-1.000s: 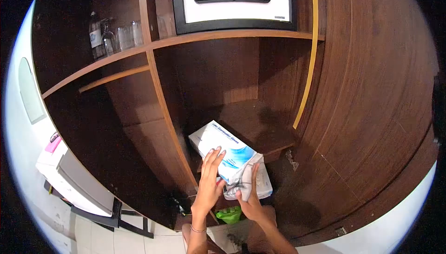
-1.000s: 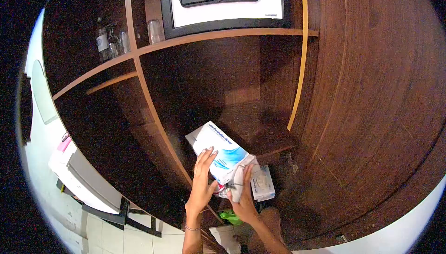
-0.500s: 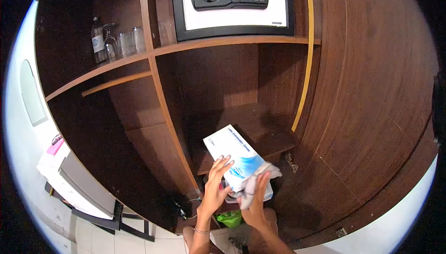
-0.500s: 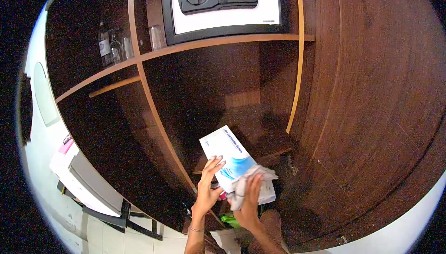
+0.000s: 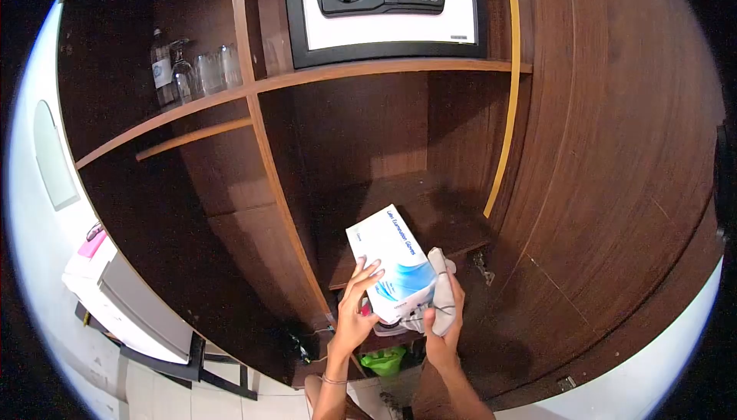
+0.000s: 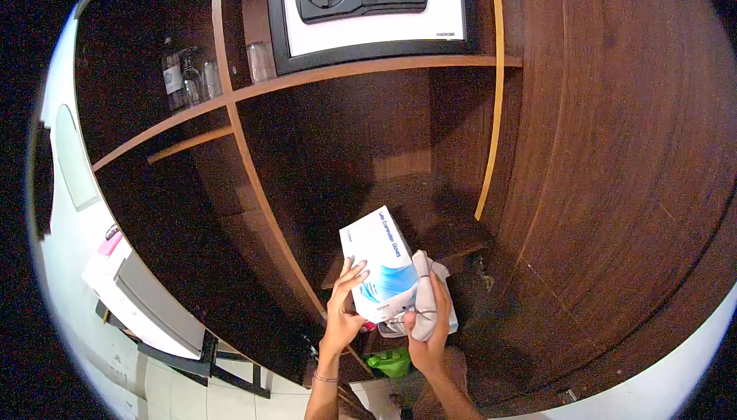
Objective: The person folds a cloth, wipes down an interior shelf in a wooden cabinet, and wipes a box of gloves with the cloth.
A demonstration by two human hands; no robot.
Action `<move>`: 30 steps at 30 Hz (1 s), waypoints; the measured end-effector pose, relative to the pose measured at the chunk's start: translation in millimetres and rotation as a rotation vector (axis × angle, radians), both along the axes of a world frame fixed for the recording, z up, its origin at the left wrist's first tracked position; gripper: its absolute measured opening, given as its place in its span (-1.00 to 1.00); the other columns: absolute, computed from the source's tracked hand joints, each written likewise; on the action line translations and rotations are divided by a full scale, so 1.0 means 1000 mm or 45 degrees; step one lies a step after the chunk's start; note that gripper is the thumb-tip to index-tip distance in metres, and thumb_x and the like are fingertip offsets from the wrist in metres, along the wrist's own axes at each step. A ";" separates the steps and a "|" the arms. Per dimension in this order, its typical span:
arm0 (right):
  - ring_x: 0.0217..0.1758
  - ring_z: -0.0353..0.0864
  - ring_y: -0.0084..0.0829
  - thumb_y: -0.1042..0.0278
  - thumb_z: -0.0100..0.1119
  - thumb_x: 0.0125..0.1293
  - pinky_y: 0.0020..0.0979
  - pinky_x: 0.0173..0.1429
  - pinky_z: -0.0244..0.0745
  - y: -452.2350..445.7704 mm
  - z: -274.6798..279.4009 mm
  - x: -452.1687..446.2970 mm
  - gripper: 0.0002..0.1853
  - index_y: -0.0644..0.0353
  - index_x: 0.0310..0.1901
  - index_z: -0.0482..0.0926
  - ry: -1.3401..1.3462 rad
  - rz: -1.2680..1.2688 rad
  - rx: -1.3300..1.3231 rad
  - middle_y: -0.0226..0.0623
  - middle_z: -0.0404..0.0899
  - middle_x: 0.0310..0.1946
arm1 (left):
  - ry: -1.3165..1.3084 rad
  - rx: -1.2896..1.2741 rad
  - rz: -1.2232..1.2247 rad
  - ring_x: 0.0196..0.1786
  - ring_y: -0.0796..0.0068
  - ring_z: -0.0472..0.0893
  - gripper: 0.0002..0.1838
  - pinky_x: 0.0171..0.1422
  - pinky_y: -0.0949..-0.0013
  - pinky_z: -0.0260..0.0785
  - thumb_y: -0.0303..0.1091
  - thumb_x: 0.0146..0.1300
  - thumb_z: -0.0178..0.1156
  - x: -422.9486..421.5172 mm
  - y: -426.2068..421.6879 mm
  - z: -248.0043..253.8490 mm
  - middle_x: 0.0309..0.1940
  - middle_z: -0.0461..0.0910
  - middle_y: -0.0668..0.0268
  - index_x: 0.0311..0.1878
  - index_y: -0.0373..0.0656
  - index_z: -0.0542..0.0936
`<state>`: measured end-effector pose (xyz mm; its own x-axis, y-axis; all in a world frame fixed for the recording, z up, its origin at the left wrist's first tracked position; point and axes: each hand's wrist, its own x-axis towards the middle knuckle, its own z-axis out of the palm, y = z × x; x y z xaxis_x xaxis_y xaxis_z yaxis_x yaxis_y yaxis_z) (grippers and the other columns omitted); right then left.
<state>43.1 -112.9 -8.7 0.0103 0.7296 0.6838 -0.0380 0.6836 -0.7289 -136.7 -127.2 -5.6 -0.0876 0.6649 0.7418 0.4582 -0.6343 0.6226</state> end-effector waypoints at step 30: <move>0.63 0.21 0.06 0.40 0.30 0.42 0.03 0.67 0.07 0.009 -0.002 0.001 -0.35 0.25 0.49 0.33 -0.185 -0.225 0.242 0.04 0.29 0.53 | 0.859 -0.343 0.423 0.74 0.02 -0.02 -0.01 0.70 -0.45 -0.15 -0.50 0.03 0.52 0.035 -0.040 0.067 0.70 0.08 0.20 0.59 -0.03 0.33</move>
